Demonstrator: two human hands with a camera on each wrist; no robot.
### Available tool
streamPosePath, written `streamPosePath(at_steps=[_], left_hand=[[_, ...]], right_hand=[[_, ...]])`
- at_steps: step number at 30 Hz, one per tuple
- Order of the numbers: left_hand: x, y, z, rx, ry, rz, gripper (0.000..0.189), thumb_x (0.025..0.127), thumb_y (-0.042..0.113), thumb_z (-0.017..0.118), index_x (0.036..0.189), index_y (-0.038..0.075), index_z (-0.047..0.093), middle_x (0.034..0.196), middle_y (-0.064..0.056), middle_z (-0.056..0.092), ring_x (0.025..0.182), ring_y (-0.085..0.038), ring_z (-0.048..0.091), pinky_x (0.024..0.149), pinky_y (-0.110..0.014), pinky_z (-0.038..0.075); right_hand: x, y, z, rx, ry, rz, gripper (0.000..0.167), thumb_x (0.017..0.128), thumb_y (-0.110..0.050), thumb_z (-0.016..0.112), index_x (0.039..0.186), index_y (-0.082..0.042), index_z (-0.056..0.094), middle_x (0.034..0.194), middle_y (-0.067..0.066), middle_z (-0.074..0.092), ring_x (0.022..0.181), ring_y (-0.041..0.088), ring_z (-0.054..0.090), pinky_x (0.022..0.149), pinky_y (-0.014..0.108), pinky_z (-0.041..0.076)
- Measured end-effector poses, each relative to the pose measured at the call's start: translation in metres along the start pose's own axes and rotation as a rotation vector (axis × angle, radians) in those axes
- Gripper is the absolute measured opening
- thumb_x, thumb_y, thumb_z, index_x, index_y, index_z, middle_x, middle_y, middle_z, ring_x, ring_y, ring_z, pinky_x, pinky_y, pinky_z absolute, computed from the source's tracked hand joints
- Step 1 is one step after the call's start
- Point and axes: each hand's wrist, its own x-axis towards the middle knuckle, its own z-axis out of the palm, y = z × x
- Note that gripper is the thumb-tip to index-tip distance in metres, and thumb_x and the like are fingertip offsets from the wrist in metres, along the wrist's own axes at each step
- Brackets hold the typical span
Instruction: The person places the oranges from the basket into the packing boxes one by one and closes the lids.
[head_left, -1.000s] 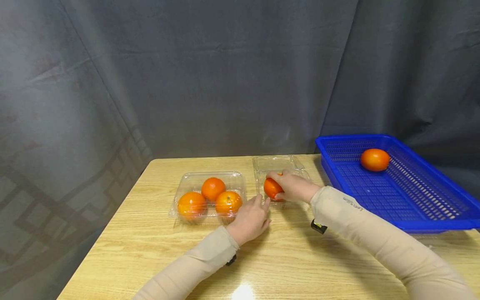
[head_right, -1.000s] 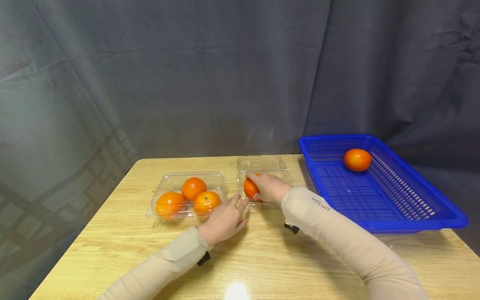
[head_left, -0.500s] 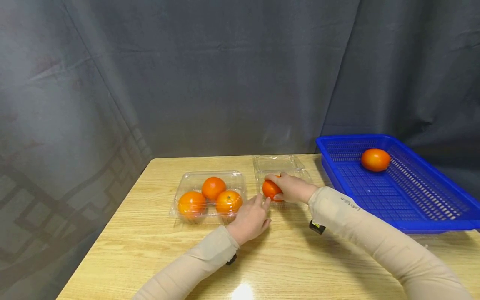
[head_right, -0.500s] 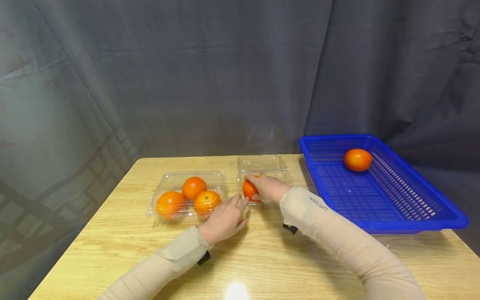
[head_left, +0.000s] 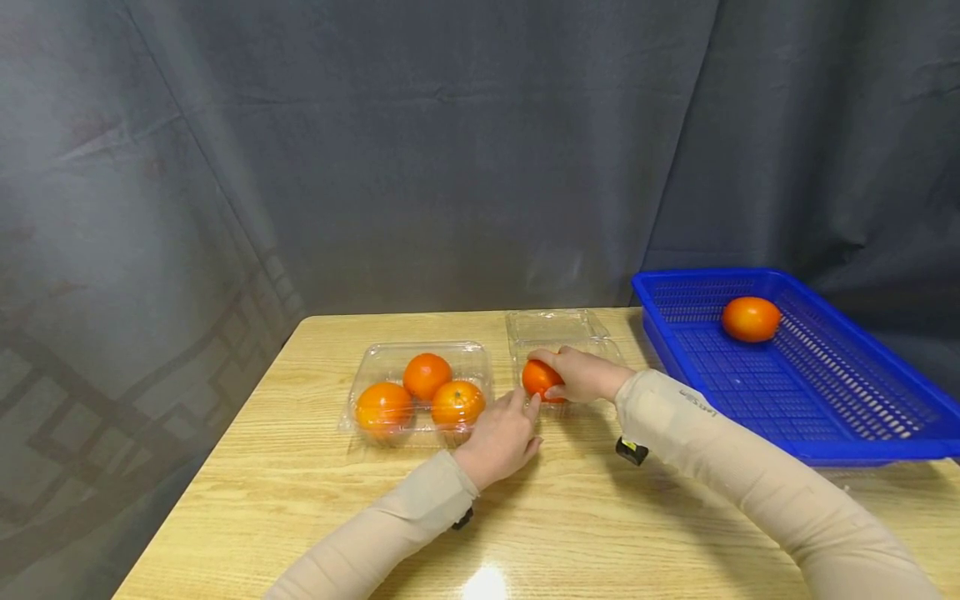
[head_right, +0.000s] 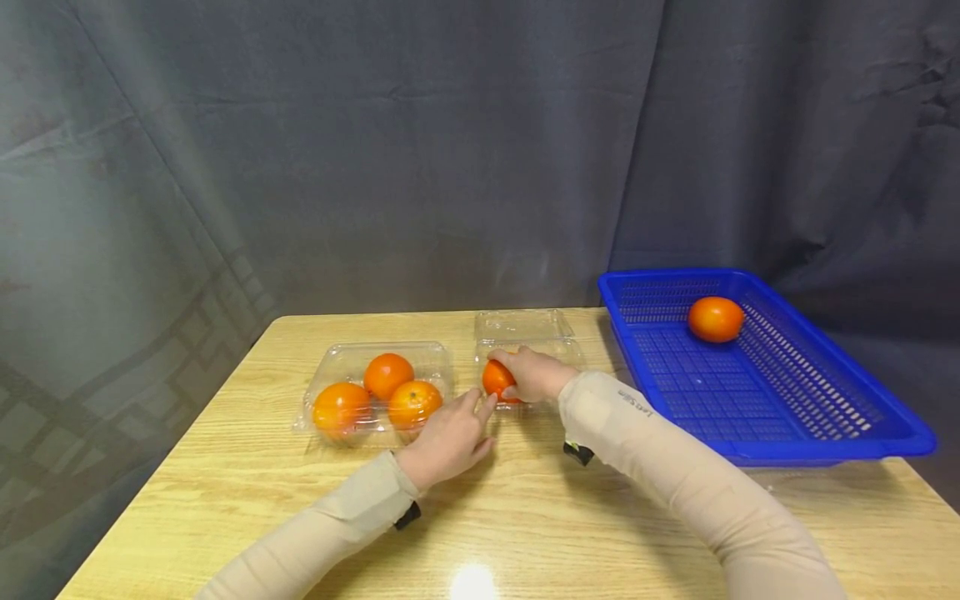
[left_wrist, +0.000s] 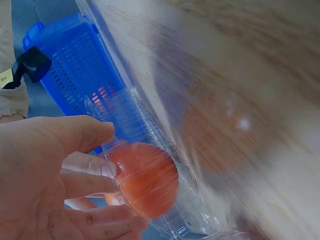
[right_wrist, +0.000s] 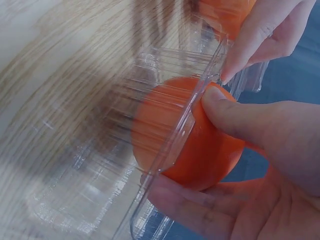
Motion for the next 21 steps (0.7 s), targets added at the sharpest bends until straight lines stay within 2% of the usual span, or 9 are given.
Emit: streamPosePath(at_steps=[6,11,17,21], left_hand=[[0.0001,-0.0003,-0.0005,0.010,-0.001,0.007,0.061,0.087,0.045,0.060,0.134,0.007,0.051,0.118,-0.010,0.059,0.099,-0.015,0.064,0.084,-0.023,0.055],[0.0006,-0.0007,-0.0012,-0.009,-0.002,0.002,0.064,0.087,0.044,0.060,0.135,0.004,0.047,0.118,-0.010,0.059,0.101,-0.016,0.064,0.085,-0.023,0.054],[-0.0008,-0.0006,0.0007,-0.021,0.037,0.006,0.054,0.085,0.043,0.064,0.122,0.006,0.052,0.104,-0.007,0.061,0.085,-0.013,0.064,0.074,-0.021,0.056],[-0.0008,-0.0008,0.0013,-0.023,0.057,0.005,0.046,0.084,0.042,0.064,0.114,0.009,0.053,0.100,-0.005,0.060,0.079,-0.012,0.062,0.068,-0.020,0.055]], right_hand=[[0.0009,0.0020,-0.0001,0.022,-0.011,-0.013,0.057,0.086,-0.019,0.066,0.135,-0.003,0.042,0.101,0.026,0.059,0.087,0.030,0.061,0.082,0.046,0.053],[0.0015,0.0029,-0.0014,0.054,-0.040,0.019,0.060,0.088,-0.022,0.065,0.139,-0.004,0.039,0.104,0.025,0.059,0.091,0.029,0.060,0.086,0.046,0.052],[0.0035,0.0047,-0.0006,0.101,-0.063,0.021,0.064,0.089,-0.023,0.064,0.140,-0.001,0.034,0.111,0.025,0.060,0.098,0.032,0.059,0.091,0.047,0.050],[0.0042,0.0069,-0.0013,0.130,-0.069,0.030,0.064,0.089,-0.025,0.063,0.139,0.001,0.034,0.114,0.026,0.059,0.102,0.035,0.058,0.094,0.048,0.048]])
